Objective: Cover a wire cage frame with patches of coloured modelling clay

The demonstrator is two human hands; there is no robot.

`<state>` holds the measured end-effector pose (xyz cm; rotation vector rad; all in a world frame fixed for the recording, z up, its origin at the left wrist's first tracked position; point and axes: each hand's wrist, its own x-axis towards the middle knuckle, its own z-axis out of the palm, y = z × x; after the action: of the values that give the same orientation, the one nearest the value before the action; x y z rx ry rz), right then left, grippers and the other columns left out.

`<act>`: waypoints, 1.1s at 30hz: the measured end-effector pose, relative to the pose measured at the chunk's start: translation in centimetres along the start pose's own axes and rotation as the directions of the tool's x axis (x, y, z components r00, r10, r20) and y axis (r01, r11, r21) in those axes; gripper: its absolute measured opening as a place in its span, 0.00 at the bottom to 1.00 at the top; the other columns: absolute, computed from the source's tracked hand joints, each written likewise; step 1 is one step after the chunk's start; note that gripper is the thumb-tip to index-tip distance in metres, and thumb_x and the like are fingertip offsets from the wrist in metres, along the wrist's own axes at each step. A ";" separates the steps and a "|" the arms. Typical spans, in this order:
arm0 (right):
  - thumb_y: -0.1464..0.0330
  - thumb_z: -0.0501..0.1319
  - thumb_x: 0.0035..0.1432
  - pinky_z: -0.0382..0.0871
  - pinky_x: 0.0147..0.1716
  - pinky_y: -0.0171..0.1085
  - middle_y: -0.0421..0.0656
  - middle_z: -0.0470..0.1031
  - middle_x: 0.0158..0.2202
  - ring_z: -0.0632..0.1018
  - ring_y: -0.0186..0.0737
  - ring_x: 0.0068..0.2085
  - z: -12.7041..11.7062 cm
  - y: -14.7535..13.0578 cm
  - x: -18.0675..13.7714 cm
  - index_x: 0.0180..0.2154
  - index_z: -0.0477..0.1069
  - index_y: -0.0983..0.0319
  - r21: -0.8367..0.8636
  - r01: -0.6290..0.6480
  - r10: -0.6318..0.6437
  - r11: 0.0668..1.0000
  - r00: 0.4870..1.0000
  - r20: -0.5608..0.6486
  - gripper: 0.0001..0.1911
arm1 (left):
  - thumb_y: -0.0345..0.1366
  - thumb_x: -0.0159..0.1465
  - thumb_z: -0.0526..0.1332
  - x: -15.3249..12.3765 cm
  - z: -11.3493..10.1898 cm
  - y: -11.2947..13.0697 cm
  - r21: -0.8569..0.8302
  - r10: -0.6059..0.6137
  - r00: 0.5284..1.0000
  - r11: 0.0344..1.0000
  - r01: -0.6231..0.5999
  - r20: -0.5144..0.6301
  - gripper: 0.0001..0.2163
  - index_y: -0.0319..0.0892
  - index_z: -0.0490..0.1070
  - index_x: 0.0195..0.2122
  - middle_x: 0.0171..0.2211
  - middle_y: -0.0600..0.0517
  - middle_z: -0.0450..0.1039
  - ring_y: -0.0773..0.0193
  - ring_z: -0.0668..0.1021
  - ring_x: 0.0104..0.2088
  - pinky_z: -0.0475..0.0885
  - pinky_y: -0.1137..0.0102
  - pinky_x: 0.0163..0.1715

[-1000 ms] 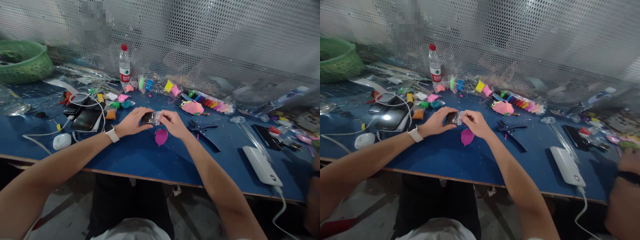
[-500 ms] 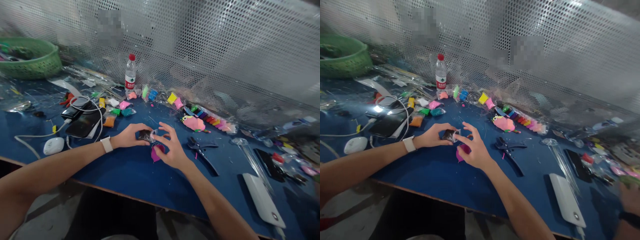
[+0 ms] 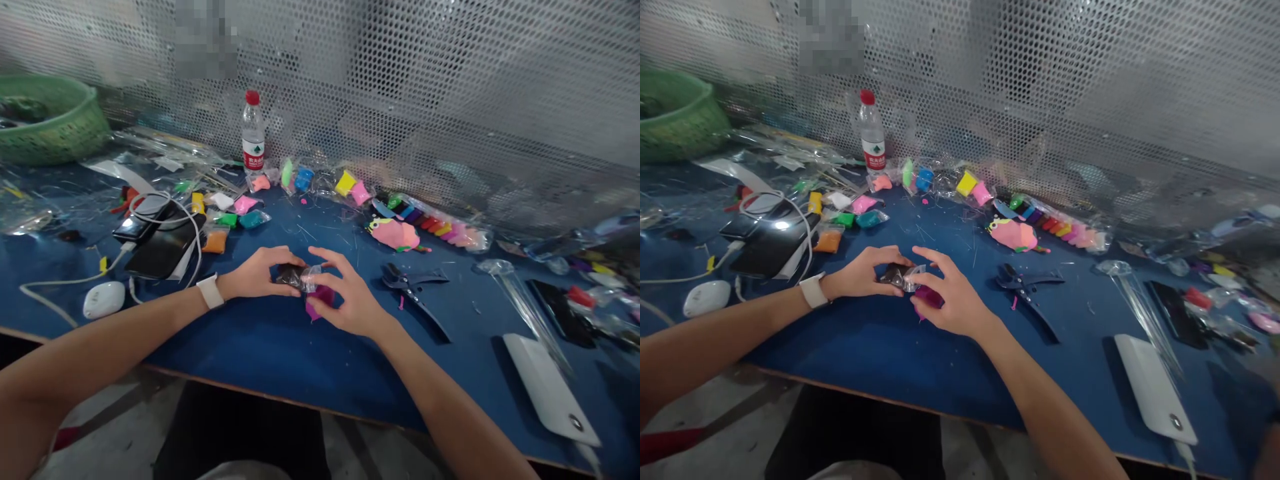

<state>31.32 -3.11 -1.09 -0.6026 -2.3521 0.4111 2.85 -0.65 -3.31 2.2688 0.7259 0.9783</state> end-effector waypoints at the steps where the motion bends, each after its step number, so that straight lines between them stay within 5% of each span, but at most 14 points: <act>1: 0.69 0.70 0.71 0.83 0.65 0.66 0.49 0.68 0.78 0.74 0.61 0.76 -0.1 -0.1 0.0 0.61 0.76 0.48 0.000 -0.012 0.012 1.000 1.000 0.001 0.20 | 0.61 0.68 0.76 0.0 0.1 0.0 -0.021 -0.015 1.000 1.000 0.015 0.003 0.29 0.43 0.83 0.58 0.47 0.43 0.87 0.55 0.86 0.45 0.81 0.63 0.47; 6: 0.69 0.70 0.72 0.78 0.70 0.69 0.54 0.68 0.79 0.72 0.63 0.78 -0.2 0.0 -0.2 0.65 0.76 0.51 -0.112 0.023 -0.023 0.993 1.000 0.002 0.23 | 0.59 0.66 0.79 0.0 0.3 0.1 -0.128 -0.073 0.995 0.990 0.064 -0.061 0.30 0.43 0.79 0.58 0.50 0.43 0.85 0.56 0.87 0.45 0.82 0.66 0.43; 10: 0.67 0.71 0.72 0.77 0.72 0.70 0.55 0.65 0.81 0.70 0.64 0.80 -0.2 0.0 -0.5 0.70 0.74 0.51 -0.154 0.059 -0.041 0.986 0.992 0.122 0.28 | 0.55 0.68 0.78 -0.1 0.5 0.0 -0.064 -0.031 0.999 0.997 0.032 0.020 0.25 0.43 0.81 0.56 0.47 0.45 0.86 0.56 0.88 0.45 0.82 0.66 0.45; 21: 0.65 0.74 0.72 0.70 0.77 0.72 0.55 0.60 0.84 0.62 0.64 0.84 -0.8 -0.9 0.0 0.67 0.78 0.54 -0.131 0.034 -0.007 0.991 0.978 0.208 0.25 | 0.63 0.68 0.75 -0.3 1.0 -0.3 -0.009 0.002 1.000 1.000 -0.002 0.022 0.31 0.40 0.84 0.57 0.48 0.40 0.89 0.56 0.89 0.40 0.82 0.66 0.42; 27: 0.59 0.70 0.76 0.72 0.77 0.69 0.53 0.63 0.83 0.63 0.62 0.84 -0.3 -1.4 0.0 0.59 0.81 0.55 -0.044 -0.067 0.074 0.997 0.983 0.169 0.15 | 0.64 0.68 0.74 0.0 1.1 0.2 -0.103 -0.056 0.997 0.993 0.061 0.054 0.30 0.40 0.85 0.54 0.45 0.42 0.89 0.57 0.88 0.39 0.81 0.67 0.40; 33: 0.57 0.66 0.79 0.76 0.75 0.65 0.53 0.73 0.73 0.68 0.61 0.81 -0.3 -0.8 -0.4 0.50 0.81 0.55 -0.001 -0.048 0.048 0.999 0.990 0.135 0.10 | 0.61 0.73 0.70 0.5 1.1 0.7 -0.105 0.022 0.996 0.994 -0.014 0.082 0.25 0.42 0.85 0.52 0.44 0.43 0.88 0.60 0.87 0.38 0.80 0.68 0.40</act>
<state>31.54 -3.92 -0.78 -0.6495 -2.4694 0.4897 4.15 -1.09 -3.21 2.2142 0.6063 0.9036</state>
